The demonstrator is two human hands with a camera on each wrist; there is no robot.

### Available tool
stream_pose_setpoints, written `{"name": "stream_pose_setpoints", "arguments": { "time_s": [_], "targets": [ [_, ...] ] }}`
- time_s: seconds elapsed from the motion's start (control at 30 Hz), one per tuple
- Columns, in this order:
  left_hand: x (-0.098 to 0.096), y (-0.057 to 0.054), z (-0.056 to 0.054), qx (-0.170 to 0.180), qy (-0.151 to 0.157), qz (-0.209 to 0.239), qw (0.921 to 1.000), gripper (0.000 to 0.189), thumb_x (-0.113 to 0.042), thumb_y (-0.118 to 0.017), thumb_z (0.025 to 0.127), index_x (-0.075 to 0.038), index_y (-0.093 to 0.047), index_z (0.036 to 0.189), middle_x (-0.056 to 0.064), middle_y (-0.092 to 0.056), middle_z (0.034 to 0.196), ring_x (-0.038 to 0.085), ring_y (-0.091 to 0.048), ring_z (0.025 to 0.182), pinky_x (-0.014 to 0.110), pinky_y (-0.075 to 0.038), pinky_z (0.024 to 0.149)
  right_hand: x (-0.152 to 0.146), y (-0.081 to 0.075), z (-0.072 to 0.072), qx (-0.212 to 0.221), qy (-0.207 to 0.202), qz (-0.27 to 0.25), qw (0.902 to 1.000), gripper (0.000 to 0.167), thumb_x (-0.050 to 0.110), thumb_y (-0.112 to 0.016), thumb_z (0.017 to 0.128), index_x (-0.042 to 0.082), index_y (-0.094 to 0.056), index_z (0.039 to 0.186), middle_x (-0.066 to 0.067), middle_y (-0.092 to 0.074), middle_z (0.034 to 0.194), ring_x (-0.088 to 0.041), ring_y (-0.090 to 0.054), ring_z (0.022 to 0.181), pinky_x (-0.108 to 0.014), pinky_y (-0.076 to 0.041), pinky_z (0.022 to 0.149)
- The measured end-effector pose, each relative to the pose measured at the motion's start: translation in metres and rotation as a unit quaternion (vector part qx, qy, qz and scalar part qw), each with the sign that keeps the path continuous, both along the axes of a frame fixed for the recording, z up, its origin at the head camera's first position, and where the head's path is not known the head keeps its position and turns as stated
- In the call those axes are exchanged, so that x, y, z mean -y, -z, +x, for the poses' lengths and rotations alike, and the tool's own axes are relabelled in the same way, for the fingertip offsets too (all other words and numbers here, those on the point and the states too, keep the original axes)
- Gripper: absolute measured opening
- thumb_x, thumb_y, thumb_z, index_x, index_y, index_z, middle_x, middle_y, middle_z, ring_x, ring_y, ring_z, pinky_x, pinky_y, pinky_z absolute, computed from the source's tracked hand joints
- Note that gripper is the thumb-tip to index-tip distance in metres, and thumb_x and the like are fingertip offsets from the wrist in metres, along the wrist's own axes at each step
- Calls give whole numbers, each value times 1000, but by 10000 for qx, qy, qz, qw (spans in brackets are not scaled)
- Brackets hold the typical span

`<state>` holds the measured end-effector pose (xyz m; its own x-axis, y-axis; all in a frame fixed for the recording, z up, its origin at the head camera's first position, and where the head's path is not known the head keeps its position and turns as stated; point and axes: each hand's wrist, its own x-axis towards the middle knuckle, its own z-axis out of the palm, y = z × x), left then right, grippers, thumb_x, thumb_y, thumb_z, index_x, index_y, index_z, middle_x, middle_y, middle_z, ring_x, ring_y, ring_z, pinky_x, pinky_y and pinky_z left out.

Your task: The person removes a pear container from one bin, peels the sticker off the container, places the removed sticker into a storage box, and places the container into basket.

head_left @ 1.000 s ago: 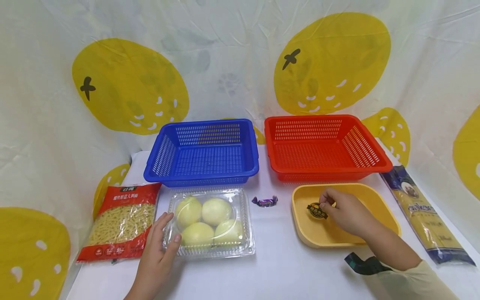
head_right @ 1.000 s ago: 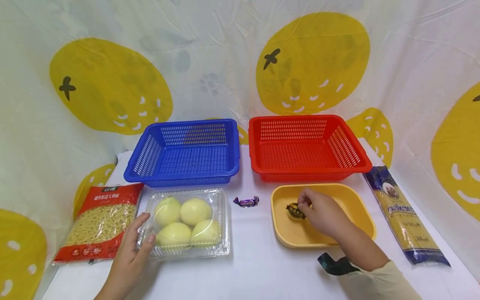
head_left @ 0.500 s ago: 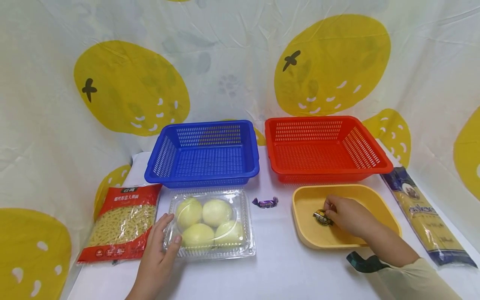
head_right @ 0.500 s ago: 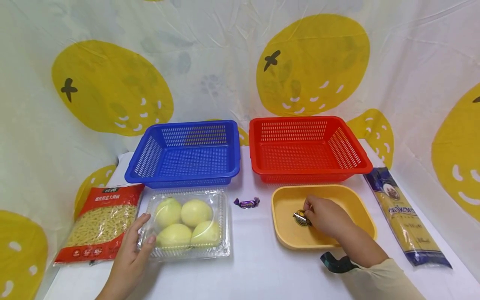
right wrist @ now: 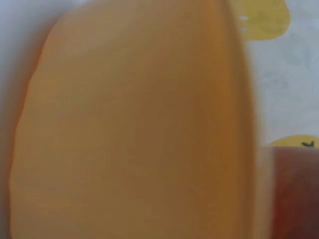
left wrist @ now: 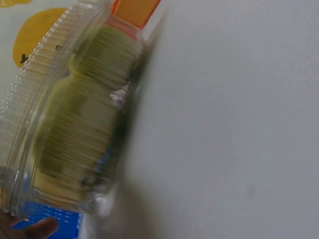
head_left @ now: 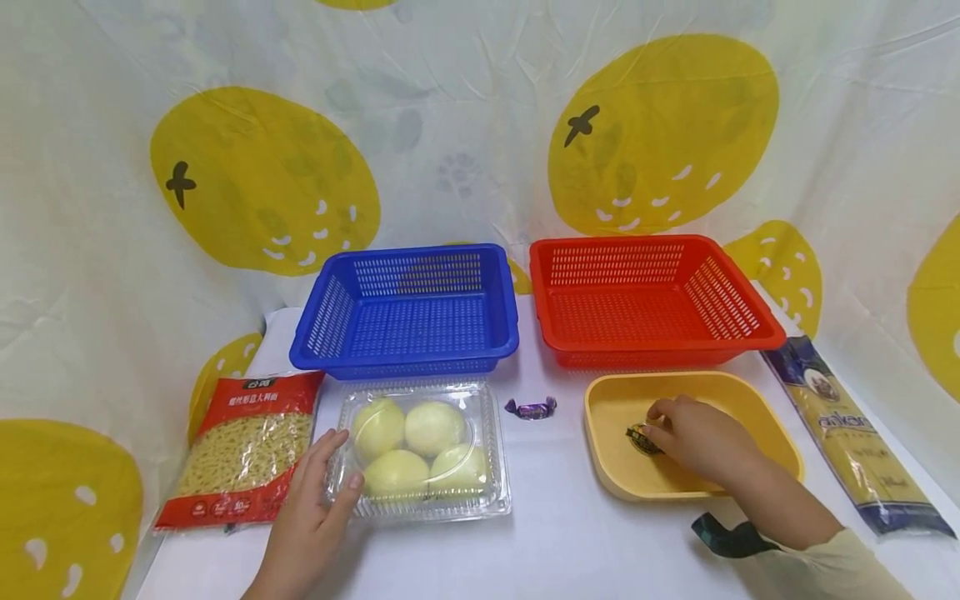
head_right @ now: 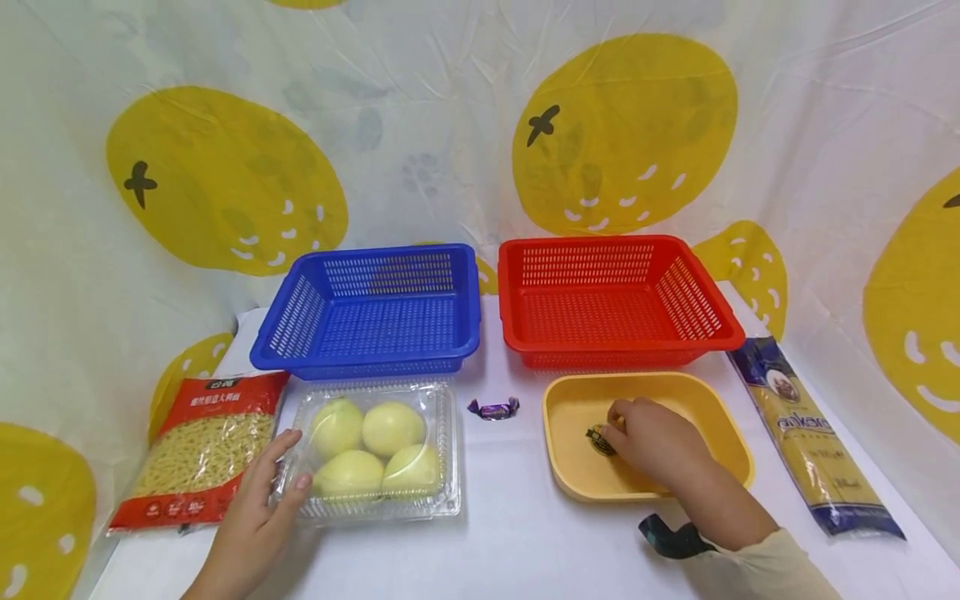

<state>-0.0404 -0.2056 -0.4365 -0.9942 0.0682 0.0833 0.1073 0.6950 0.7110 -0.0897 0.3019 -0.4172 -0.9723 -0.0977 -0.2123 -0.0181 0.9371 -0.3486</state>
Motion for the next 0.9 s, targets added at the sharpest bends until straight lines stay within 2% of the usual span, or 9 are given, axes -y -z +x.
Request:
{"name": "stream_pose_setpoints", "arguments": {
  "time_s": [0.13, 0.23, 0.33, 0.4, 0.5, 0.6, 0.77, 0.9],
  "targets": [
    [7, -6, -2, -204, 81, -53, 9997, 57, -36, -64, 109, -19, -45, 160, 16, -40, 166, 45, -46, 145, 77, -41, 108, 13, -14, 6, -212, 263, -170, 9993, 46, 41, -73, 100, 4, -71, 127, -10, -73, 106, -24, -63, 86, -50, -60, 77],
    [13, -12, -7, -248, 129, -8, 9996, 57, -32, -63, 109, -17, -44, 161, 17, -43, 163, 44, -55, 138, 73, -47, 105, 32, -27, 13, -542, 407, -604, 9959, 44, 40, -72, 102, 6, -70, 130, -6, -71, 107, -22, -61, 84, -41, -58, 72],
    [20, -24, -15, 93, -88, -169, 9998, 61, -40, -59, 110, -18, -40, 164, 17, -42, 164, 44, -54, 138, 72, -49, 104, 57, -36, 21, -932, 374, -1166, 9881, 35, 34, -72, 103, 11, -72, 129, 1, -69, 102, -18, -57, 82, -31, -54, 68],
    [25, -33, -22, 324, -278, -279, 9987, 63, -45, -57, 110, -19, -39, 165, 18, -42, 164, 46, -50, 141, 72, -48, 105, 74, -38, 26, -1065, 243, -1468, 9831, 30, 32, -72, 103, 14, -72, 128, 5, -68, 101, -15, -58, 83, -28, -53, 69],
    [35, -44, -32, 504, -489, -310, 9970, 68, -49, -55, 110, -18, -35, 167, 21, -41, 164, 48, -47, 142, 72, -47, 106, 98, -35, 29, -861, 78, -1880, 9783, 30, 33, -73, 103, 21, -70, 130, 8, -69, 104, -12, -60, 85, -27, -55, 71],
    [43, -50, -43, 425, -444, -265, 9978, 69, -47, -55, 110, -17, -32, 168, 24, -38, 165, 50, -45, 143, 74, -46, 106, 116, -28, 29, -451, -179, -2405, 9694, 38, 36, -71, 103, 24, -66, 139, 4, -71, 114, -12, -64, 90, -30, -57, 73],
    [52, -53, -57, 430, -324, -205, 9983, 70, -48, -51, 111, -18, -28, 170, 24, -32, 169, 54, -41, 145, 74, -50, 99, 136, -17, 28, 70, -544, -3175, 9467, 57, 40, -68, 105, 22, -52, 156, -11, -63, 141, -18, -67, 104, -36, -58, 81],
    [58, -52, -73, 734, -368, 58, 9966, 76, -58, -46, 110, -23, -21, 172, 20, -26, 173, 53, -34, 152, 76, -45, 103, 151, -11, 28, 260, -571, -3413, 9379, 70, 42, -68, 104, 22, -39, 165, -14, -54, 155, -26, -64, 118, -43, -57, 89]
  ]
}}
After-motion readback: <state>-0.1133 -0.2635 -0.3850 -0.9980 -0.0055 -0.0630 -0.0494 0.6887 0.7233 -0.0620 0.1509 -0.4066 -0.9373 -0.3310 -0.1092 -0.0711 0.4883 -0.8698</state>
